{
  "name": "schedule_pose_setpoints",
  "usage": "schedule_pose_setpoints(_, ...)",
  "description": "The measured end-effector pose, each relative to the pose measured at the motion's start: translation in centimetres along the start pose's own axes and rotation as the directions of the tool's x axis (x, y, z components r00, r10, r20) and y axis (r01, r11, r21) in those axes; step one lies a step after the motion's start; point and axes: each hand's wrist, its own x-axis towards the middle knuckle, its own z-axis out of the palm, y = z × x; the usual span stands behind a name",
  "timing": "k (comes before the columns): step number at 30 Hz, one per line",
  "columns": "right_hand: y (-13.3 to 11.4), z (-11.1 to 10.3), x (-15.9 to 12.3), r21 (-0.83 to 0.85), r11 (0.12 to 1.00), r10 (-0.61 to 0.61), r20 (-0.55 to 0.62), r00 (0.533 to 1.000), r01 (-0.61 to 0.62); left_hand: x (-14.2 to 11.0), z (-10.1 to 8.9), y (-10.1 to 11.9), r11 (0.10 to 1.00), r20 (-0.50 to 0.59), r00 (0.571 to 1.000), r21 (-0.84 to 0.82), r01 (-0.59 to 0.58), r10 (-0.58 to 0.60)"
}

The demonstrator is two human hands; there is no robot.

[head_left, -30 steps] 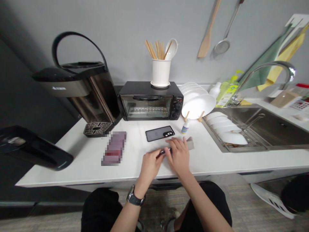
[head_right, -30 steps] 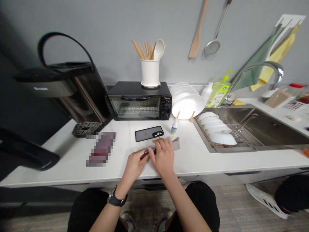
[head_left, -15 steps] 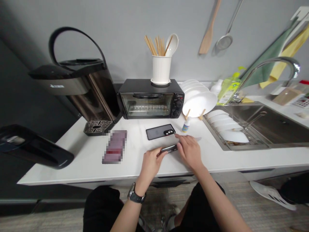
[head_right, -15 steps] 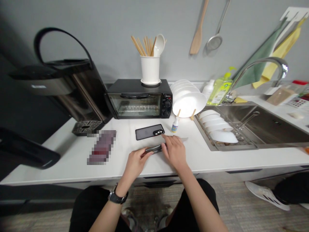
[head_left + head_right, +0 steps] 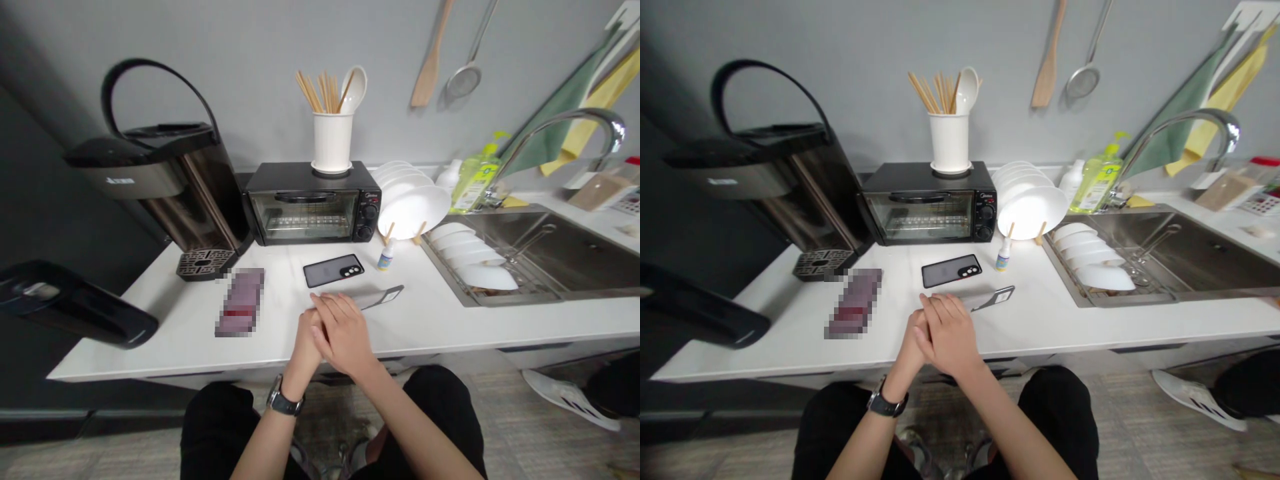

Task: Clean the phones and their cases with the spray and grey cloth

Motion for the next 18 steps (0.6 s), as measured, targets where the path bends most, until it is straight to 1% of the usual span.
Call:
schedule_pose_setpoints(2, 1.2, -0.7, -0.2, -0.038, 0.999, -0.024, 0.027, 0.999, 0.025, -0.1, -0.1, 0.2, 0.999, 0.036, 0.999, 0.007, -0.038, 0.038)
schedule_pose_setpoints(4, 3.7, -2.1, -0.6, -0.09, 0.996, 0.013, 0.032, 0.999, -0.01, -0.2, -0.3, 0.5, 0.998, 0.057, 0.996, -0.005, -0.066, 0.066)
schedule_pose_setpoints(6, 6.7, -3.6, -1.1, -0.159, 0.982, 0.1, 0.007, 0.995, -0.098, -0.2, -0.5, 0.9, 0.997, 0.056, 0.996, -0.02, -0.073, 0.074)
schedule_pose_setpoints(8, 9.5, -5.0, -1.7, -0.198, 0.961, 0.194, -0.014, 0.981, -0.193, -0.1, -0.6, 1.1, 0.998, 0.046, 0.997, -0.017, -0.066, 0.067)
schedule_pose_setpoints(10, 11.7, -5.9, -2.4, -0.192, 0.932, 0.306, -0.046, 0.951, -0.309, -0.1, -0.5, 1.2, 0.998, 0.038, 0.997, -0.002, -0.064, 0.064)
schedule_pose_setpoints(11, 12.4, -6.1, -2.7, -0.195, 0.912, 0.355, -0.066, 0.933, -0.361, -0.1, -0.5, 1.2, 0.998, 0.035, 0.997, 0.005, -0.063, 0.062)
schedule_pose_setpoints(14, 13.1, -5.7, -3.2, -0.234, 0.853, 0.453, -0.117, 0.884, -0.467, -0.1, -0.4, 1.2, 0.998, 0.035, 0.998, 0.024, -0.054, 0.053)
schedule_pose_setpoints(18, 12.2, -4.7, -3.1, -0.21, 0.814, 0.526, -0.13, 0.84, -0.542, -0.1, -0.3, 1.0, 0.999, 0.043, 0.998, 0.012, -0.044, 0.043)
